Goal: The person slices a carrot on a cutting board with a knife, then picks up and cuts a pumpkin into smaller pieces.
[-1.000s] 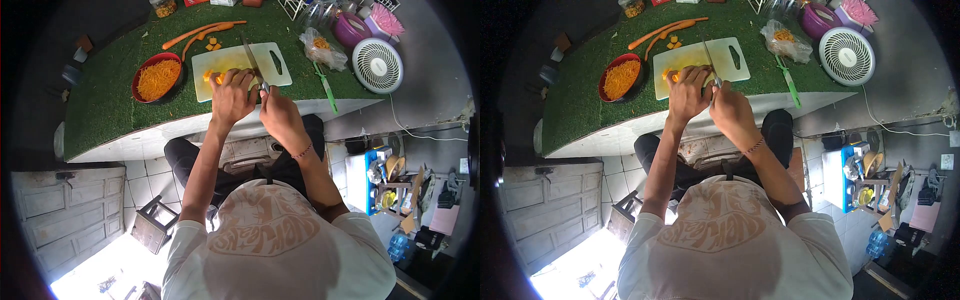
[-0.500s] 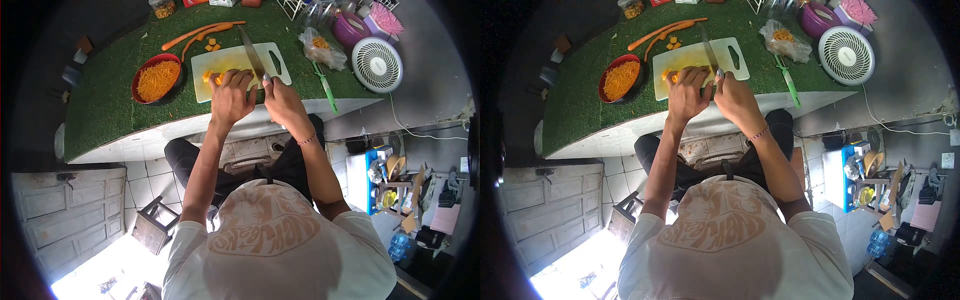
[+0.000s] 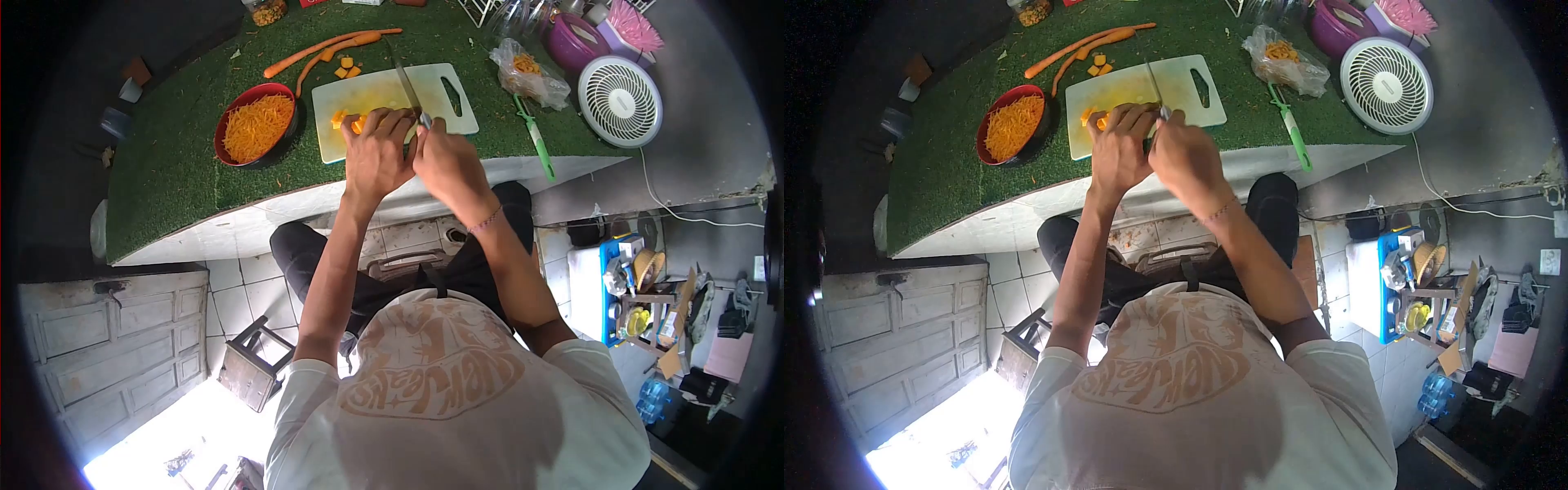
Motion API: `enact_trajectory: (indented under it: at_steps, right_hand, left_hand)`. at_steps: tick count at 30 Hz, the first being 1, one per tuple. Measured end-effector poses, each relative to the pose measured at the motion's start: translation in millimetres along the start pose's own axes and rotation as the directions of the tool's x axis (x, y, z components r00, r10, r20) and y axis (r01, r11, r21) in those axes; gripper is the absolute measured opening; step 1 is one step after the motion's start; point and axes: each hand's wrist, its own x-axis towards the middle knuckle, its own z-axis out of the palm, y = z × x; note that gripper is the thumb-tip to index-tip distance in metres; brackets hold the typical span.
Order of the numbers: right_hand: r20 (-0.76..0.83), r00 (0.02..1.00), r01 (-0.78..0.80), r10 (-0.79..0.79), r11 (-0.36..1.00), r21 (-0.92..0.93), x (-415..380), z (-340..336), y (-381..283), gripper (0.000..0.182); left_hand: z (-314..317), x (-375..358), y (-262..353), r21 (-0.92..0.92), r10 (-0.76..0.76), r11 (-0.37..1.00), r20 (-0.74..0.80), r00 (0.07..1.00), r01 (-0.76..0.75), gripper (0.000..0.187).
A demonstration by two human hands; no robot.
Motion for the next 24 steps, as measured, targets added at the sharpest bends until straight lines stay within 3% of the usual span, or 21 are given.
enact_trajectory:
  at_steps: [4,7,10,13,16,22,24]
  right_hand:
    - [0.272,0.937,-0.267,0.221,0.953,0.146,20.4,-13.7,13.1,0.041]
    - [0.208,0.956,-0.237,0.207,0.963,0.129,9.8,-18.3,11.1,0.037]
    - [0.092,0.992,-0.096,0.084,0.986,0.135,-9.1,-12.6,11.6,0.033]
    - [0.054,0.995,-0.087,0.081,0.987,0.136,-14.1,-8.7,10.7,0.029]
    - [0.010,0.999,0.041,-0.042,0.999,0.023,-17.0,-11.2,7.4,0.028]
    - [0.067,0.996,-0.054,0.054,0.999,0.003,-15.9,-5.8,2.2,0.027]
    - [0.028,0.989,0.149,-0.146,0.974,-0.168,-10.0,4.2,8.5,0.025]
  left_hand:
    - [-1.6,-0.2,1.7,0.000,-0.011,1.000,0.018,1.000,0.011,0.029]
    - [-1.5,-0.3,1.0,0.001,-0.019,1.000,0.019,1.000,0.019,0.030]
    - [-1.0,-0.2,3.0,0.005,-0.028,1.000,0.004,1.000,0.028,0.028]
    - [-0.3,-0.7,2.3,0.016,-0.030,0.999,0.003,1.000,0.030,0.027]
    - [0.9,-1.1,1.4,0.028,-0.015,0.999,-0.009,1.000,0.016,0.026]
    - [1.3,-1.4,0.1,0.020,-0.011,1.000,-0.017,1.000,0.011,0.026]
    - [0.5,-0.8,1.1,0.010,-0.022,1.000,-0.013,1.000,0.022,0.025]
